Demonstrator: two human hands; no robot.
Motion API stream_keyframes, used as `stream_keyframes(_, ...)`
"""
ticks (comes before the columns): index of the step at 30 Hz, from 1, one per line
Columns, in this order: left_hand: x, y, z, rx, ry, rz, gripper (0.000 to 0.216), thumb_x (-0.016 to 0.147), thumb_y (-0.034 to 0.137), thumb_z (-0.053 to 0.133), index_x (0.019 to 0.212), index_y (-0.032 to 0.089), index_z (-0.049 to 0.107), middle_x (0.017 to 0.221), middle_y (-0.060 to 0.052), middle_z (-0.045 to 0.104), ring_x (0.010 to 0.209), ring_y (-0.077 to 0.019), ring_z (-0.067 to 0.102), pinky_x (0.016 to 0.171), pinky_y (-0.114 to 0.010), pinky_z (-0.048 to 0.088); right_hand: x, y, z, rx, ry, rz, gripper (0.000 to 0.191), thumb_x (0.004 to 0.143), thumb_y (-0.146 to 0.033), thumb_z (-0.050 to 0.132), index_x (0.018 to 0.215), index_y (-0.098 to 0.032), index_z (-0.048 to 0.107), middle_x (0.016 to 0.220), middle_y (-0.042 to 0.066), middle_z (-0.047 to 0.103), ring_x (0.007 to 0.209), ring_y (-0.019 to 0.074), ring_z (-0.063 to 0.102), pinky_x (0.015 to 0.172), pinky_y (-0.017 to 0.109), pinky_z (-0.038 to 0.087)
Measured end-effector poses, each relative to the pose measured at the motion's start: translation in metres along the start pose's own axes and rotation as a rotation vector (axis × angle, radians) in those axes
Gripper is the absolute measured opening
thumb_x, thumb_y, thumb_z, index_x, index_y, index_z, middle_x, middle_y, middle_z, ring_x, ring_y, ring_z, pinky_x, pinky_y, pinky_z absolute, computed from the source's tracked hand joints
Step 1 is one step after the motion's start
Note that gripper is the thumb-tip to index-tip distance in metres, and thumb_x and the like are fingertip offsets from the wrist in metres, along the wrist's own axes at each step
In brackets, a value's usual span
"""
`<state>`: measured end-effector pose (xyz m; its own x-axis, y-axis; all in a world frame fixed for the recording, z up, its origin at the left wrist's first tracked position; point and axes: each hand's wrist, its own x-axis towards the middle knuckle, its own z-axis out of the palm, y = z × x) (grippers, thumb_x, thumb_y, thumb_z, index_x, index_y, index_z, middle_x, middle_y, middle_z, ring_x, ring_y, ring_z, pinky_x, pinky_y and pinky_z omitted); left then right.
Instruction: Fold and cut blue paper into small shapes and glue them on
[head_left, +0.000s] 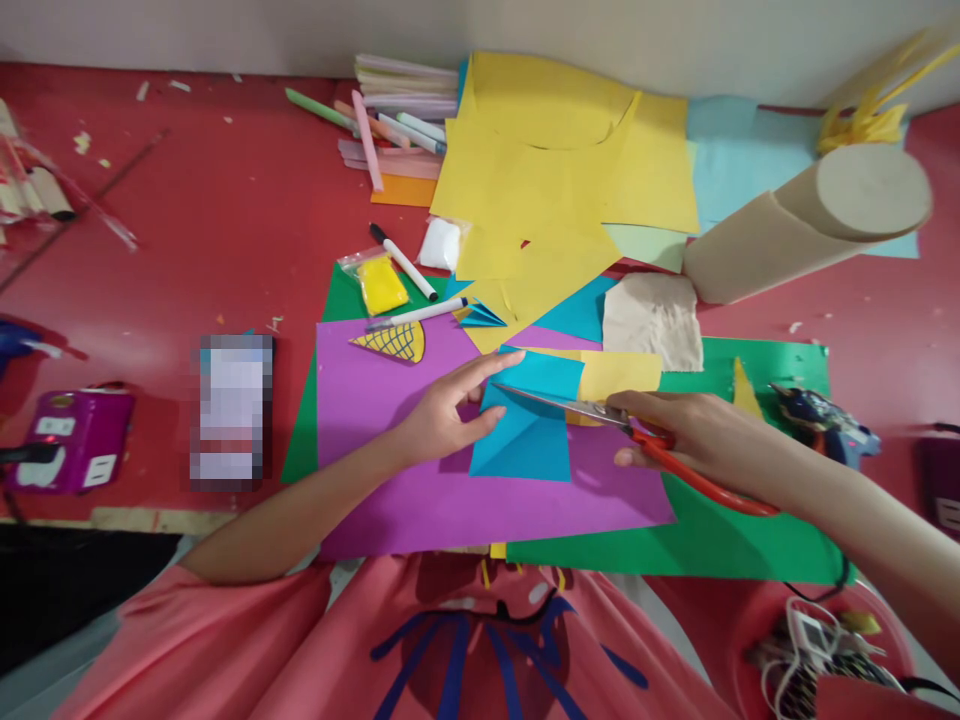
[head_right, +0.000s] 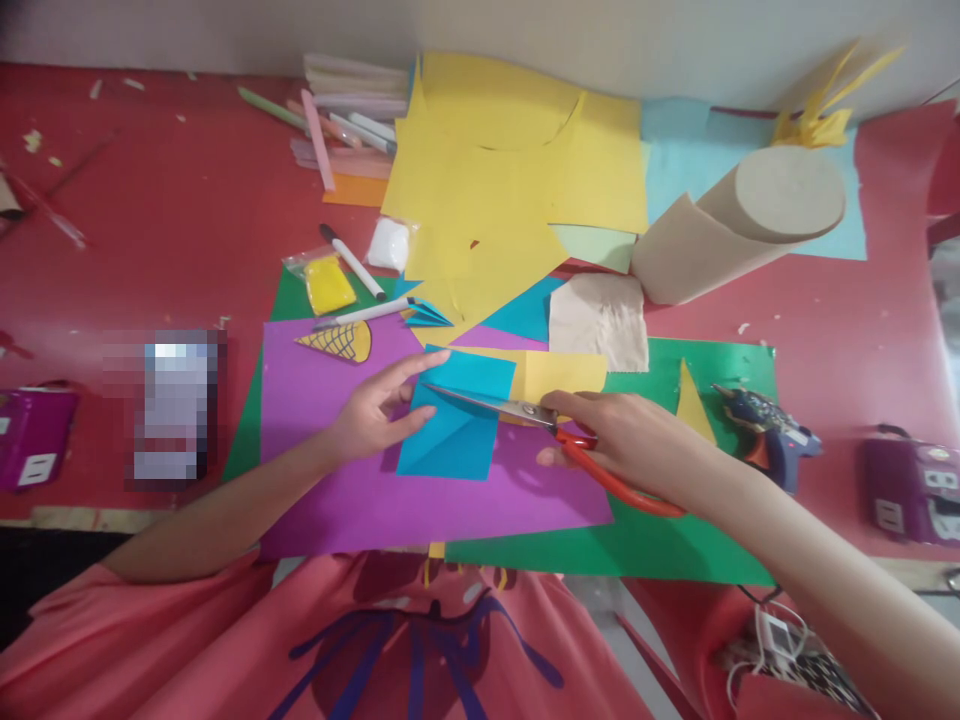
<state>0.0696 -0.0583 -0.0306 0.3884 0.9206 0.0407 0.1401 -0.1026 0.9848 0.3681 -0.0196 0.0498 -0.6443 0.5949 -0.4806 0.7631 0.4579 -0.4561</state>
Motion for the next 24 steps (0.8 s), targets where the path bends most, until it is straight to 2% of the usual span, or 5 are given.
stream_keyframes(6,0.0,-0.0003,-0.0003,0.002,-0.007,-0.018,0.051,0.089,0.033,0.059,0.139,0.031,0.046,0.121,-0.005,0.065,0.088,-0.015,0.066,0.072,-0.025,0.055,-0.0007,0.0015,-0.0013,-0.026,-0.021,-0.005,0.049,0.093,-0.056,0.044,0.124,-0.02,0.057,0.094,0.012,0.074,0.078,0.0298,0.07,0.061,0.035,0.049)
stream_keyframes(14,0.0005,0.0034,-0.0015,0.043,-0.001,-0.015,0.052,0.089,0.031,0.059,0.139,0.031,0.046,0.114,-0.005,0.066,0.075,-0.0119,0.063,0.065,-0.023,0.054,0.0019,0.0014,0.0016,0.002,0.026,-0.009,0.053,0.09,-0.059,0.049,0.126,-0.021,0.056,0.105,0.012,0.073,0.085,0.0311,0.07,0.066,0.036,0.05)
stream_keyframes(20,0.0006,0.0012,-0.0026,0.043,0.003,0.012,0.053,0.089,0.029,0.059,0.14,0.03,0.046,0.119,-0.006,0.064,0.075,-0.0105,0.061,0.064,-0.021,0.052,0.0047,0.002,0.0022,0.002,0.023,-0.024,0.056,0.09,-0.061,0.048,0.127,-0.02,0.056,0.111,0.013,0.072,0.088,0.0319,0.07,0.069,0.037,0.05)
stream_keyframes(24,-0.0001,-0.0031,-0.0026,0.038,0.0,0.028,0.052,0.089,0.027,0.059,0.14,0.029,0.047,0.119,-0.007,0.064,0.078,-0.0111,0.061,0.066,-0.02,0.052,0.0058,0.0042,0.0037,0.008,0.04,-0.025,0.051,0.09,-0.056,0.052,0.125,-0.02,0.06,0.107,0.012,0.074,0.085,0.0306,0.071,0.066,0.034,0.05)
